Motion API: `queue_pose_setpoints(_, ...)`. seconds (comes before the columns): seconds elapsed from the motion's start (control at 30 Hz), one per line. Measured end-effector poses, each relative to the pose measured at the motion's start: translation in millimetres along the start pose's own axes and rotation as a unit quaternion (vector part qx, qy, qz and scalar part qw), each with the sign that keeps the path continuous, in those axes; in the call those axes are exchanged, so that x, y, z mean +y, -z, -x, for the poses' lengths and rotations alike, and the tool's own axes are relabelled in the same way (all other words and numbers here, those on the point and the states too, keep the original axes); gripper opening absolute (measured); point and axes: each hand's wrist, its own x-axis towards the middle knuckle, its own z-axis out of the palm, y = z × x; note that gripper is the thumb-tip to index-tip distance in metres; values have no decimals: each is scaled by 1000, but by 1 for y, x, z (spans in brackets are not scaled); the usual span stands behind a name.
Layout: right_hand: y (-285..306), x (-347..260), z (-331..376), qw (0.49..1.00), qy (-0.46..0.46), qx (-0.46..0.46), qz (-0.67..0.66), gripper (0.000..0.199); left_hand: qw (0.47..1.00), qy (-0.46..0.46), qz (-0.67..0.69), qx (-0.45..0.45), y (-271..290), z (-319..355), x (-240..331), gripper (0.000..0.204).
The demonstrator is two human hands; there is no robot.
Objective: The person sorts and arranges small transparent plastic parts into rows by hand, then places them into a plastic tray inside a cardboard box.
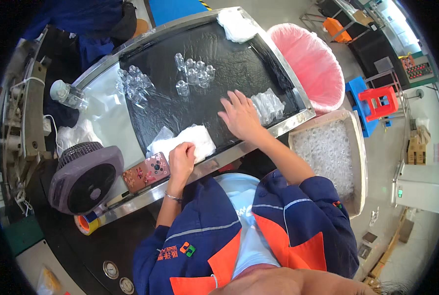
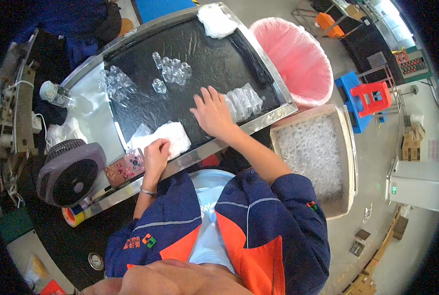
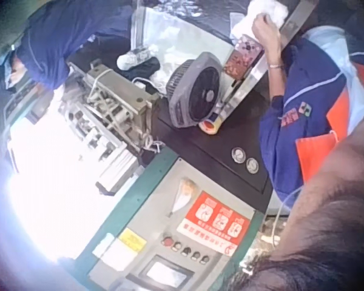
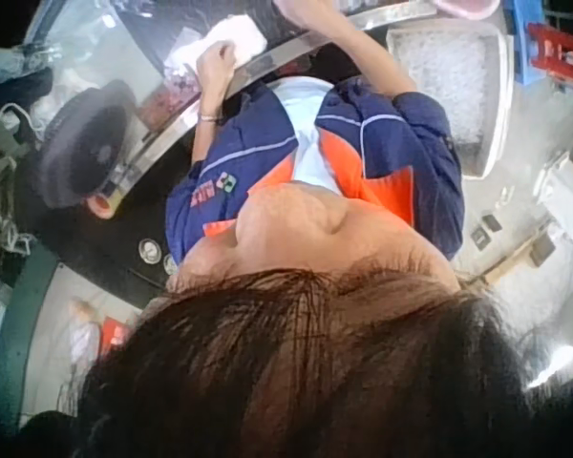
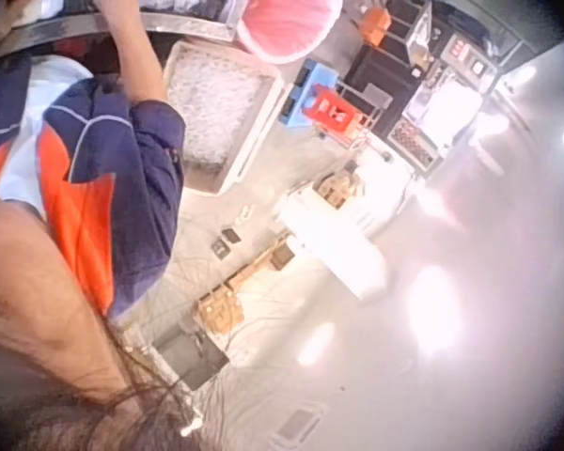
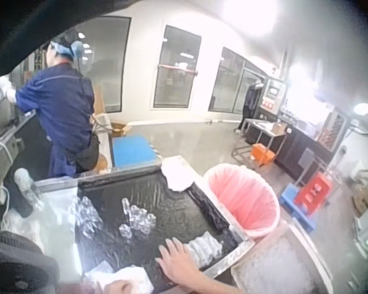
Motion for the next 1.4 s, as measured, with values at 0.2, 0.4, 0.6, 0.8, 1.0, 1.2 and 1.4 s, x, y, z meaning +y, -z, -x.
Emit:
queue_pose_setpoints(0.2,-38,31,-94,990,83,110,7,43,991,125,37,-29,11,7,14,12)
queue_pose_setpoints(0.4,-64,59,-79,978,-37,134,-153,51,996,83,29,13,6,6,14,10)
queue_pose_setpoints(0.6,-33,46,-20,919,-117,98,-363,38,955,173,241,0,10,3,19,8)
queue_pose_setpoints(0.8,11,-11,25,523,-270,-198,-784,39,944,129,303,3,-6,0,16,8)
queue_pose_setpoints(1.0,4,-30,32,383,-234,-357,-819,56,941,105,322,-15,-2,5,20,6)
queue_pose_setpoints(1.2,-3,-37,36,609,-185,-316,-703,42,917,134,370,57,-3,10,21,6)
queue_pose_setpoints(1.4,-14,-55,35,510,-236,-198,-803,33,972,-51,218,-68,-19,17,55,7)
